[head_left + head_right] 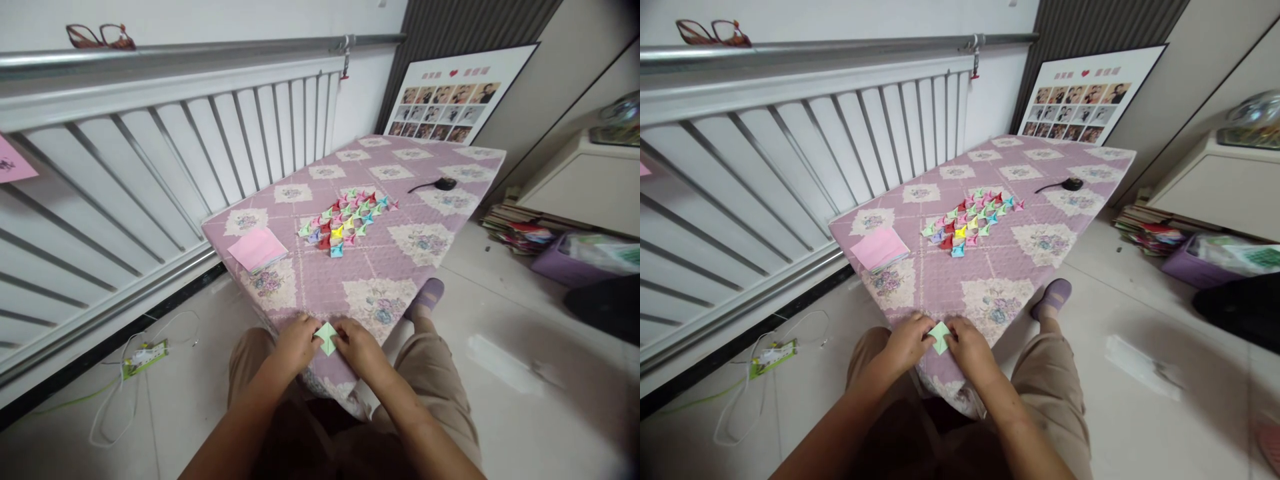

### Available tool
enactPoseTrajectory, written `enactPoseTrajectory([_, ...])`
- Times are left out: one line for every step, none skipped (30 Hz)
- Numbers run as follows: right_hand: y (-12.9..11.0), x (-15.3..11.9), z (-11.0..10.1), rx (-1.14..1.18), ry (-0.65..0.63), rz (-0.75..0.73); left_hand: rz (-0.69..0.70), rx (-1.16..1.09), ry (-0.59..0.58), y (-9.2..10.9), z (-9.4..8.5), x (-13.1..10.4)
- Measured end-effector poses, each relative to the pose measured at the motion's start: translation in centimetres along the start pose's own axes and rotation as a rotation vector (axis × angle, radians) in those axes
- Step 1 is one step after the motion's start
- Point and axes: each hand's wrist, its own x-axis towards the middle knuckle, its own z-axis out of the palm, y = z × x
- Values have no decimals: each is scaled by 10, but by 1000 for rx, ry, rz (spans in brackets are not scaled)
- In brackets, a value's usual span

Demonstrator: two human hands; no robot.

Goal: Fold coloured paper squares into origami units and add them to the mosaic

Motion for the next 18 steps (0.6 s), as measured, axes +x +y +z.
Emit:
enactPoseTrajectory([1, 0, -1, -4, -7, -10, 12, 2, -1, -2, 0, 1])
enactPoseTrajectory([2, 0, -1, -11, -11, -20, 24, 4, -4, -3, -1, 3])
enactPoseTrajectory([3, 1, -1, -22, -14, -29, 33, 5, -9, -5, -1, 4])
enactPoseTrajectory([4, 1, -1, -35, -14, -38, 39, 4, -19, -7, -1, 6])
enactPoseTrajectory([5, 1, -1, -50, -13, -49, 43, 1, -32, -8, -2, 7])
enactPoseTrajectory([6, 0, 0, -69, -12, -61, 47, 0, -49, -10, -2, 8])
enactPoseTrajectory([7, 0, 0, -90, -12, -72, 52, 1, -63, -11, -2, 8])
enactPoseTrajectory([9, -1, 1, -114, -12, -83, 58, 6, -73, -12, -2, 8])
enactPoseTrajectory([10, -2, 3, -141, -12, -95, 69, 15, -78, -12, -2, 8])
enactPoseTrajectory([12, -3, 4, -170, -14, -108, 81, 28, -75, -13, -1, 7])
enactPoseTrajectory([13, -5, 5, -203, -17, -124, 94, 45, -66, -13, 0, 6])
enactPoseTrajectory([15, -6, 7, -239, -16, -143, 105, 66, -53, -13, 1, 5])
enactPoseTrajectory([17, -8, 8, -277, -13, -164, 115, 91, -40, -13, 2, 3])
enactPoseTrajectory([18, -10, 9, -315, -6, -184, 123, 121, -28, -13, 4, 1])
enactPoseTrajectory([19, -12, 10, -350, 0, -202, 129, 158, -21, -13, 6, -1])
enactPoseTrajectory([20, -14, 11, -380, 5, -217, 133, 200, -19, -13, 8, -3])
enactPoseTrajectory([21, -16, 11, -405, 4, -230, 136, 245, -21, -13, 9, -5])
enactPoseTrajectory([22, -18, 11, -426, -2, -241, 138, 289, -23, -13, 10, -8])
